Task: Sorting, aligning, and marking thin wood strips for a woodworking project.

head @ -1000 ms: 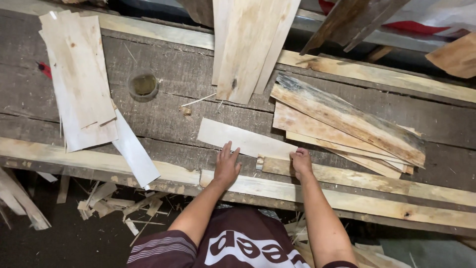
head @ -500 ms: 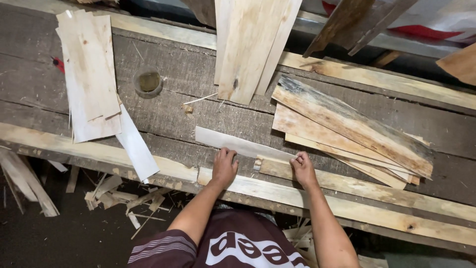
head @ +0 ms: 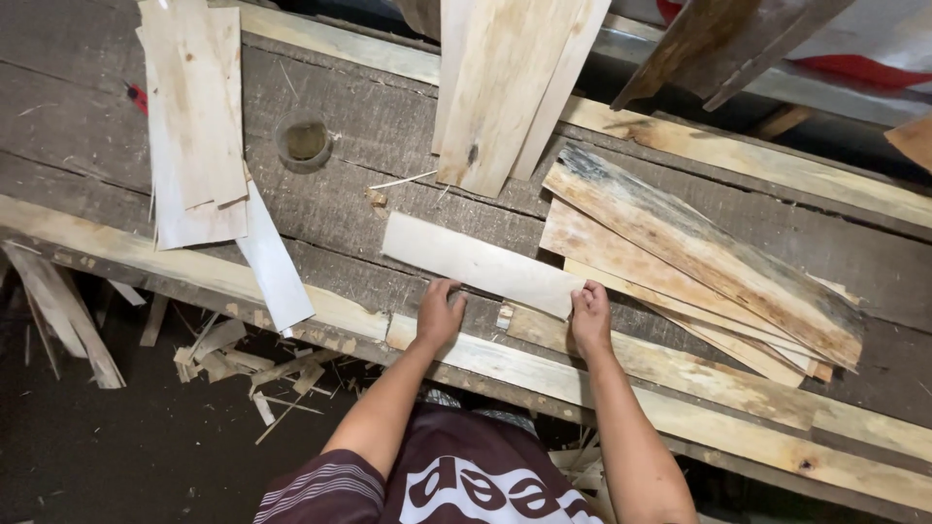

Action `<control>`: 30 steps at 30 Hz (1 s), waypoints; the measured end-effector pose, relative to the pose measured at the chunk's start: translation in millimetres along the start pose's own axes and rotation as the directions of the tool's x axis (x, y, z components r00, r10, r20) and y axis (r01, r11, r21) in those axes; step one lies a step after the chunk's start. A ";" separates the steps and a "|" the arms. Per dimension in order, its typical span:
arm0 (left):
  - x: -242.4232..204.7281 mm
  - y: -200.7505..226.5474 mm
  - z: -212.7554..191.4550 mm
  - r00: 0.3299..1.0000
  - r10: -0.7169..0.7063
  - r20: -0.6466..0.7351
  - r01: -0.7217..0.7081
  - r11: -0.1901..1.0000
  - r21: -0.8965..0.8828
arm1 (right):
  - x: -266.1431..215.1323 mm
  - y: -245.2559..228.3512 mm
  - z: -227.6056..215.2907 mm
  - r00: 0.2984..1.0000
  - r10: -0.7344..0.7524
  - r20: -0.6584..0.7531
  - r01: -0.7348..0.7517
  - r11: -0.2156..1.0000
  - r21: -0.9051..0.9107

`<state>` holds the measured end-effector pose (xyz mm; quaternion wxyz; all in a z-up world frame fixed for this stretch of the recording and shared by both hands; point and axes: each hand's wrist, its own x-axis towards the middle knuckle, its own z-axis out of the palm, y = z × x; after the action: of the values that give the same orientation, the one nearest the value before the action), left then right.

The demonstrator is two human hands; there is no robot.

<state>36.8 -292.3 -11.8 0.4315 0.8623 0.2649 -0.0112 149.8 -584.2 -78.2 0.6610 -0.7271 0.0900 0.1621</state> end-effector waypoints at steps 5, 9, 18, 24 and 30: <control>6.9 -14.6 -6.3 0.989 -0.003 -0.146 -0.021 0.987 -0.158 | 3.6 0.5 15.1 0.998 0.027 -0.049 -0.026 0.999 0.019; 14.5 -26.3 -21.1 0.981 -0.002 -0.193 -0.025 0.991 -0.133 | 10.8 20.4 24.4 0.996 0.070 -0.063 -0.063 0.992 0.108; 35.7 -27.9 -92.7 0.970 -0.218 -0.111 0.151 0.891 -0.427 | 11.7 10.0 90.8 0.996 0.084 -0.006 -0.082 0.989 0.127; 79.0 -72.9 -145.0 0.888 -0.416 0.197 0.439 0.640 -0.630 | 3.4 15.9 161.0 0.987 0.155 0.039 -0.159 0.978 0.138; 117.3 -149.6 -177.3 0.917 -0.327 0.227 0.386 0.587 -0.712 | 5.4 4.6 237.2 0.980 -0.004 -0.197 -0.036 0.979 -0.199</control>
<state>30.7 -34.0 -40.1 0.7431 0.5380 0.3976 -0.0192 125.5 -349.3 -101.9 0.5703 -0.8021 0.1439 0.1033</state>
